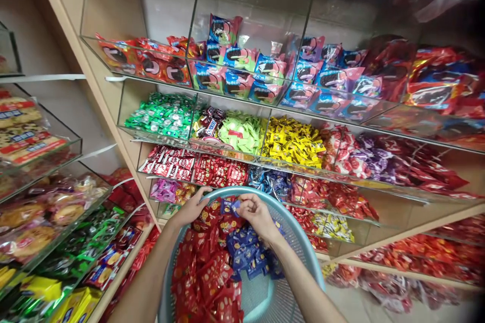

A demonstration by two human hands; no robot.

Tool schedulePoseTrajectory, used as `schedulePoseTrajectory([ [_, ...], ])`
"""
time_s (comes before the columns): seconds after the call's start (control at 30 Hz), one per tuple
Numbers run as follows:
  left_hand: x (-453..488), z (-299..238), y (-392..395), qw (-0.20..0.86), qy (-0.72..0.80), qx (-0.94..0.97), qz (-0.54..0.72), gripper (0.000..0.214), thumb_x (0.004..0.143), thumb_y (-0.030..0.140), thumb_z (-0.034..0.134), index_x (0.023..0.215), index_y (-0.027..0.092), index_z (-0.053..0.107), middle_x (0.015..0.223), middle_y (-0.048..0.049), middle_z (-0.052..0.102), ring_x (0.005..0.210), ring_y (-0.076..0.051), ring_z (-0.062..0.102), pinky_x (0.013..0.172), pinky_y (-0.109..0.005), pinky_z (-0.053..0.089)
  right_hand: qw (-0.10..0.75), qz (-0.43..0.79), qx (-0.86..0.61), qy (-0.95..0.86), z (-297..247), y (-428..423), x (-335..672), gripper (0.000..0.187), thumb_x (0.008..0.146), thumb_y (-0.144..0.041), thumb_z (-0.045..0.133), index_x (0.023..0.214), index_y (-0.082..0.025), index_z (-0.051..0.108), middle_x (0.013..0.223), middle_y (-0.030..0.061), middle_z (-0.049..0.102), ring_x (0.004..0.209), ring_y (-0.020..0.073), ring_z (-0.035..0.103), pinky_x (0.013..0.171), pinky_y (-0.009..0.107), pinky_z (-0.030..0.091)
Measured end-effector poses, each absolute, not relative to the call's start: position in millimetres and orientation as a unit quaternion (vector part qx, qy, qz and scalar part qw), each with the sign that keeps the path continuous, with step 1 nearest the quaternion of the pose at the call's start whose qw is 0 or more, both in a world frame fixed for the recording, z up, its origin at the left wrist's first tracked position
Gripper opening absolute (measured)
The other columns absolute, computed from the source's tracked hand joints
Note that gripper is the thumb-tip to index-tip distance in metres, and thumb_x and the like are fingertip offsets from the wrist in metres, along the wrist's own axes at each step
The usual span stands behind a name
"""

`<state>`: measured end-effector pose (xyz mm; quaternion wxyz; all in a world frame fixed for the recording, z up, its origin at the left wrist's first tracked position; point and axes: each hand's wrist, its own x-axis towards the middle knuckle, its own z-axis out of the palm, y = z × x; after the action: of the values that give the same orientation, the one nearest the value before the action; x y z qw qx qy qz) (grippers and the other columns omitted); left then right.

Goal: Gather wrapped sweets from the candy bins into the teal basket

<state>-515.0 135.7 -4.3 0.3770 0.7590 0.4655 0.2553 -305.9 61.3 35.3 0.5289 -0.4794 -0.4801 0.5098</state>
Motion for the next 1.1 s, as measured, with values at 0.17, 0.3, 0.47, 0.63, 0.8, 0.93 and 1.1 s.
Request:
schedulePoseTrajectory([
  [0.17,-520.3,-2.4,135.1,0.418,0.437,0.743,0.287,0.027,0.076,0.034,0.037,0.081,0.019,0.059,0.091,-0.0013,0.056,0.090,-0.015,0.049,0.084,-0.024,0.033,0.485,0.562,-0.471,-0.477,26.5,80.0,-329.7,0.026,0.058,-0.031,0.065,0.077,-0.016,0.057,0.062,-0.0026,0.053,0.055,0.0075,0.049,0.056,0.021,0.044],
  [0.3,-522.1,1.9,131.5,0.468,0.452,0.698,0.298,0.031,0.076,0.038,0.038,0.085,0.018,0.060,0.091,-0.0014,0.057,0.089,-0.015,0.050,0.082,-0.026,0.036,0.478,0.567,-0.480,-0.468,22.4,84.0,-338.5,0.026,0.055,-0.036,0.066,0.072,-0.017,0.057,0.065,-0.0012,0.056,0.058,0.0096,0.052,0.058,0.023,0.047],
  [0.47,-522.2,8.8,126.8,0.444,0.420,0.729,0.308,0.032,0.074,0.044,0.045,0.080,0.017,0.060,0.085,-0.0018,0.058,0.084,-0.014,0.051,0.078,-0.023,0.037,0.471,0.518,-0.509,-0.501,12.7,86.0,-341.8,0.025,0.062,-0.042,0.059,0.070,-0.018,0.056,0.062,-0.0012,0.053,0.056,0.0103,0.050,0.055,0.025,0.048],
  [0.63,-521.4,8.7,128.3,0.444,0.423,0.729,0.305,0.032,0.075,0.045,0.041,0.075,0.017,0.057,0.075,0.0010,0.054,0.074,-0.012,0.049,0.070,-0.021,0.038,0.482,0.484,-0.526,-0.507,9.6,88.2,-340.6,0.026,0.065,-0.044,0.055,0.067,-0.018,0.054,0.061,-0.0010,0.049,0.056,0.0105,0.047,0.051,0.025,0.048],
  [0.8,-519.8,9.4,128.7,0.457,0.432,0.717,0.299,0.035,0.073,0.048,0.043,0.077,0.017,0.059,0.082,-0.0007,0.055,0.079,-0.013,0.049,0.072,-0.022,0.038,0.515,0.482,-0.510,-0.492,15.7,91.4,-339.7,0.027,0.067,-0.046,0.053,0.070,-0.019,0.052,0.064,-0.0002,0.050,0.059,0.0113,0.048,0.050,0.022,0.047],
  [0.93,-520.1,6.4,130.8,0.453,0.436,0.719,0.297,0.030,0.065,0.046,0.055,0.074,0.018,0.062,0.084,-0.0008,0.054,0.081,-0.014,0.050,0.075,-0.022,0.036,0.515,0.470,-0.509,-0.505,14.1,92.8,-342.2,0.028,0.068,-0.047,0.051,0.071,-0.019,0.050,0.063,-0.0010,0.048,0.057,0.0106,0.046,0.050,0.022,0.046],
  [1.1,-521.6,2.4,133.1,0.445,0.434,0.727,0.293,0.029,0.065,0.046,0.054,0.067,0.017,0.060,0.082,0.0003,0.052,0.078,-0.013,0.048,0.073,-0.022,0.036,0.496,0.399,-0.534,-0.556,8.0,93.1,-343.1,0.025,0.072,-0.044,0.047,0.069,-0.020,0.049,0.060,-0.0005,0.049,0.053,0.0111,0.044,0.050,0.022,0.043],
])
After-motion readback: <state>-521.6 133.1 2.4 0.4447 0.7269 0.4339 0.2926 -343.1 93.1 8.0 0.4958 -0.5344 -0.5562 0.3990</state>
